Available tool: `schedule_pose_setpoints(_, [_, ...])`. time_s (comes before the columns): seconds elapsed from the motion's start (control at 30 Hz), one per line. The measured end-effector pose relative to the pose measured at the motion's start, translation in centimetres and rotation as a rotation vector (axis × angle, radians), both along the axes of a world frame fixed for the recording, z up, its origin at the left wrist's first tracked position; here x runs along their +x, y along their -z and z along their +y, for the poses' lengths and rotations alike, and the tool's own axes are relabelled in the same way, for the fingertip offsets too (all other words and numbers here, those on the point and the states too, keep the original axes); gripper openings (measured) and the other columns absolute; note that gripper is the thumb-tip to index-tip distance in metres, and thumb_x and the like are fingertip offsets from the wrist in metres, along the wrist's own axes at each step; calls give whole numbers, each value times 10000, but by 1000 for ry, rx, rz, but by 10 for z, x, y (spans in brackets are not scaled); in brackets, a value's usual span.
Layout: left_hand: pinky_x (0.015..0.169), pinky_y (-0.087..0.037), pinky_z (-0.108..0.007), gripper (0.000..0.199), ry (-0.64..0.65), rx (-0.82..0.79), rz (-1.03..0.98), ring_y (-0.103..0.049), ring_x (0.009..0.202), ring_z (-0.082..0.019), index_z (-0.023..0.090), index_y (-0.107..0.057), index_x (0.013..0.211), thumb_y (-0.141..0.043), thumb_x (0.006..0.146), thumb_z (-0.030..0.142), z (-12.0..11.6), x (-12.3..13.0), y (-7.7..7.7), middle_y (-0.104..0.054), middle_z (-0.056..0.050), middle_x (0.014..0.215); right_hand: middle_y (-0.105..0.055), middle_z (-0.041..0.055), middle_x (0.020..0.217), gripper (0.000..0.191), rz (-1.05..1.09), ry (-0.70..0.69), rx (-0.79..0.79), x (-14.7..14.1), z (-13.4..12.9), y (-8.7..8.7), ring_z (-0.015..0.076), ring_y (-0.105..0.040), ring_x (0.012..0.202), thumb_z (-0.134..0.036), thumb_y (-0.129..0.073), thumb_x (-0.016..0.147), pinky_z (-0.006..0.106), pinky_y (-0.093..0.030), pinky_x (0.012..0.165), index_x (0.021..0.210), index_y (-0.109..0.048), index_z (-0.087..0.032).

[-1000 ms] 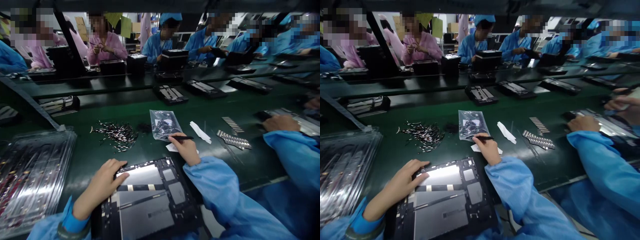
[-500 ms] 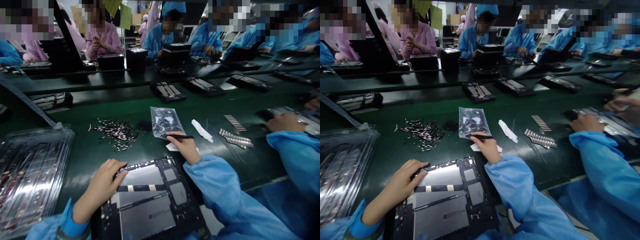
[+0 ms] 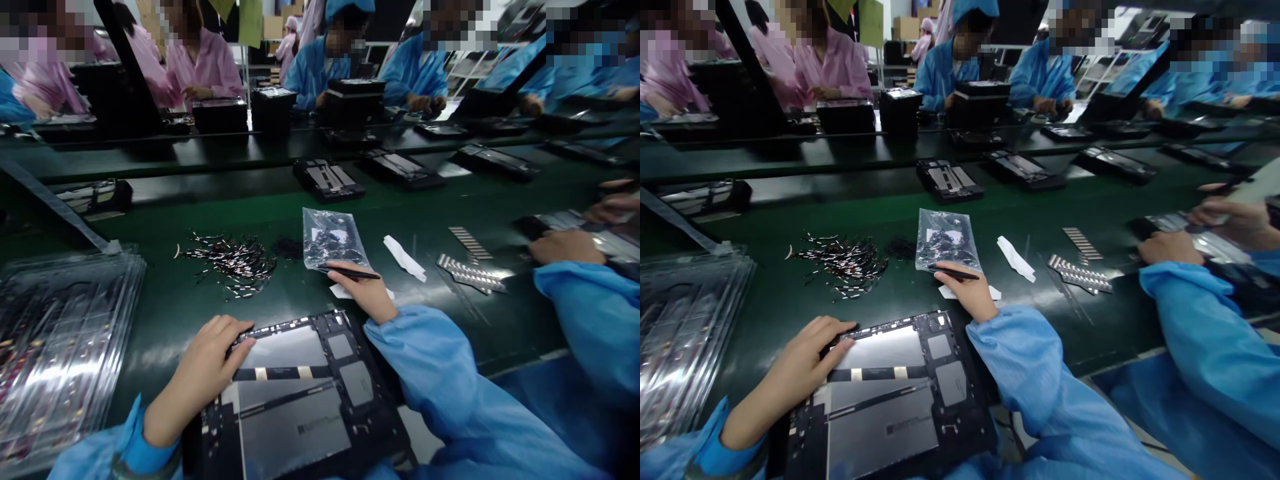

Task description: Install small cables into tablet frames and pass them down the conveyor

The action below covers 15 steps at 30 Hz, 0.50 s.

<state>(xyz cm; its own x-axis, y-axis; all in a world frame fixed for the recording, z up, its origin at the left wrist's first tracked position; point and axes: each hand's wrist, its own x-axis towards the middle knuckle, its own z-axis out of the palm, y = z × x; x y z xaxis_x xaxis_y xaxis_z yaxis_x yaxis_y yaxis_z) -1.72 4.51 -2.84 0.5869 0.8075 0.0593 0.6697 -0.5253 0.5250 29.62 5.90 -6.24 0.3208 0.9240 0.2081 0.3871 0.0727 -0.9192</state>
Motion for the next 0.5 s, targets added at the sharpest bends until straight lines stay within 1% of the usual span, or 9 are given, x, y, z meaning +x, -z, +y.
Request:
schedule_pose_setpoints(0.23, [757,-491,-340,342,3,30,-15,-593,863,-202,204,-637,1072,-412,922,414,1,-1,2,-657,-60,911,-717,43,987,269,-57,78,57,-1,-3,2,257,-640,979,-447,-677,742,444,-489,906,904,-729,-239])
schedule_pose_setpoints(0.4, [762,-489,-343,339,6,37,-9,-594,860,-201,195,-637,1068,-407,926,399,0,-1,2,-656,-63,912,-724,30,923,250,-71,19,50,1,0,5,239,-654,924,-453,-679,734,420,-493,895,860,-724,-242])
schedule_pose_setpoints(0.5, [759,-488,-341,340,3,42,-20,-592,862,-202,203,-639,1064,-404,926,404,0,-1,3,-655,-63,913,-721,26,940,254,-70,9,50,2,2,6,232,-651,939,-462,-662,748,417,-486,911,872,-718,-248])
